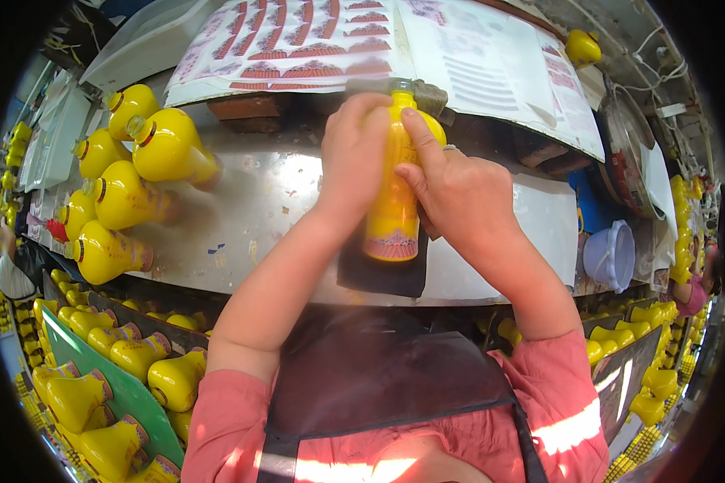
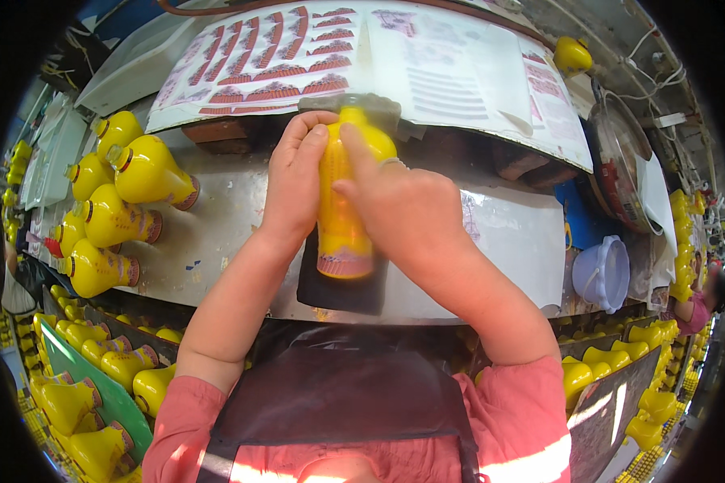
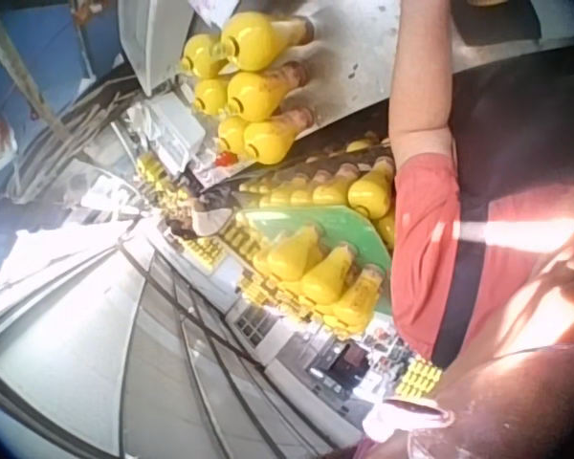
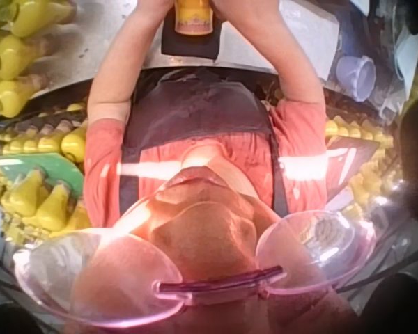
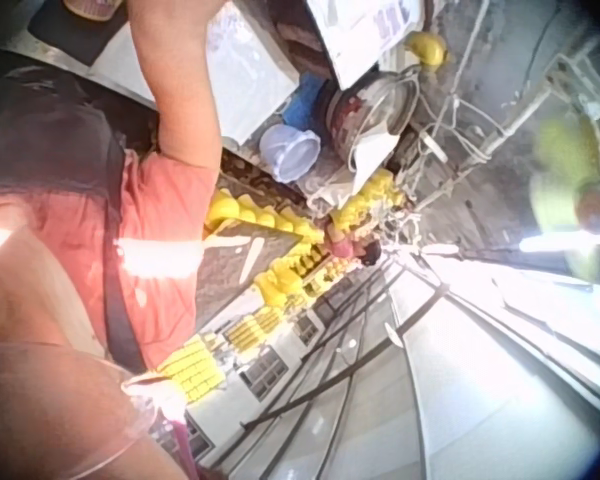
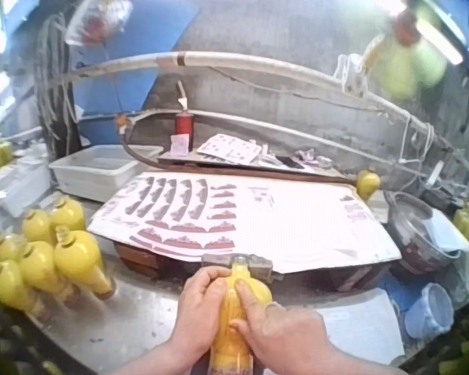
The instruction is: The person applies decorative stickers to yellow ceramic vases. They peel stickers from a sheet, place them on the vase body, and smooth them with a cloth. The person handles one vase at a time, rotating it to apply multiple stickers.
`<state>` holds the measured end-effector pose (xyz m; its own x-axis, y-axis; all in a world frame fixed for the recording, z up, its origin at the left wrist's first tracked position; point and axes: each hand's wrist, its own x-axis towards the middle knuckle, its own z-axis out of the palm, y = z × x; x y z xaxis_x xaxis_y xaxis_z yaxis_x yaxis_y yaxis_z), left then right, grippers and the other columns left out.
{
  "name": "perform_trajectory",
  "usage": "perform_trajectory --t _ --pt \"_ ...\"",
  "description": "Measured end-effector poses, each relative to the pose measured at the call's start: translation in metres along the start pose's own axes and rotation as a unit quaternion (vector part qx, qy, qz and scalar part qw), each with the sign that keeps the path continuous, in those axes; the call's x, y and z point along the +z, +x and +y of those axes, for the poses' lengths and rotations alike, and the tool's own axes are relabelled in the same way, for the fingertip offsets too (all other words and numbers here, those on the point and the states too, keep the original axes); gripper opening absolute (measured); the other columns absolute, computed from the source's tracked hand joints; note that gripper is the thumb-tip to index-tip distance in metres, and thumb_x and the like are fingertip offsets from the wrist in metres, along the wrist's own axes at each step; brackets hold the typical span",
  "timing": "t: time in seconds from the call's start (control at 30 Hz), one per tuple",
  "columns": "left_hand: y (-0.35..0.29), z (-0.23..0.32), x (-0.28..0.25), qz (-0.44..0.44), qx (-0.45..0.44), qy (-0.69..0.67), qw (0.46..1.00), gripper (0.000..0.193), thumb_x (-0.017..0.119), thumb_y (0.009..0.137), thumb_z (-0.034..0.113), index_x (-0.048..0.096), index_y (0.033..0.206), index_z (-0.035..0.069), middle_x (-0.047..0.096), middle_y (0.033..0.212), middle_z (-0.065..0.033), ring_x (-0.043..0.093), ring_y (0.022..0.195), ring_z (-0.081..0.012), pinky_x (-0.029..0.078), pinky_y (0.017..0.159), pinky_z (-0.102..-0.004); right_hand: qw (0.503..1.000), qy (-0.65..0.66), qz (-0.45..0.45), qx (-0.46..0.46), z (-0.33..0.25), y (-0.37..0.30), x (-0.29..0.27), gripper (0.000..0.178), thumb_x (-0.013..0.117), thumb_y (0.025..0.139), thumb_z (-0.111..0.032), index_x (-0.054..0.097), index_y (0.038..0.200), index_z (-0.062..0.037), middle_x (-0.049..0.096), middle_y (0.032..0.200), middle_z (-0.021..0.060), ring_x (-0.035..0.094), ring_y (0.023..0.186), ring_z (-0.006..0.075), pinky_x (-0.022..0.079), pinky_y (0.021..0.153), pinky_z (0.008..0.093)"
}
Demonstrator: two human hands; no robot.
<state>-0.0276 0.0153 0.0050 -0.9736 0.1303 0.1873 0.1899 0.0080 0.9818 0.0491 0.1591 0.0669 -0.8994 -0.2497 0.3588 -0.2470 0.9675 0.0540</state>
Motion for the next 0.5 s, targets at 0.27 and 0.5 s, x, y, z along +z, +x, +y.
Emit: perform_trajectory --t 0.27,0.5 --pt "0.004 0.002 -0.001 0.005 0.089 0.122 0.989 0.031 0.053 0.104 0.025 0.063 0.117 -0.001 0.065 0.107 -0.0101 0.060 0.100 -0.0160 0.049 0.093 -0.0310 1.000 -0.020 0.003 0.005 0.001 0.001 0.000 0.066 0.076 0.086 -0.044 0.058 0.141 -0.0107 0.063 0.062 0.0047 0.064 0.049 0.0212 0.049 0.044 0.0346" --pt "0.006 -0.005 -0.005 -0.019 0.018 0.024 0.999 0.033 0.051 0.107 0.028 0.062 0.120 0.000 0.065 0.113 -0.0079 0.060 0.102 -0.0149 0.048 0.093 -0.0296 0.987 0.155 0.040 -0.014 0.016 0.005 0.000 0.055 0.073 0.092 -0.040 0.061 0.143 -0.0240 0.067 0.069 0.0107 0.066 0.057 0.0319 0.052 0.054 0.0399"
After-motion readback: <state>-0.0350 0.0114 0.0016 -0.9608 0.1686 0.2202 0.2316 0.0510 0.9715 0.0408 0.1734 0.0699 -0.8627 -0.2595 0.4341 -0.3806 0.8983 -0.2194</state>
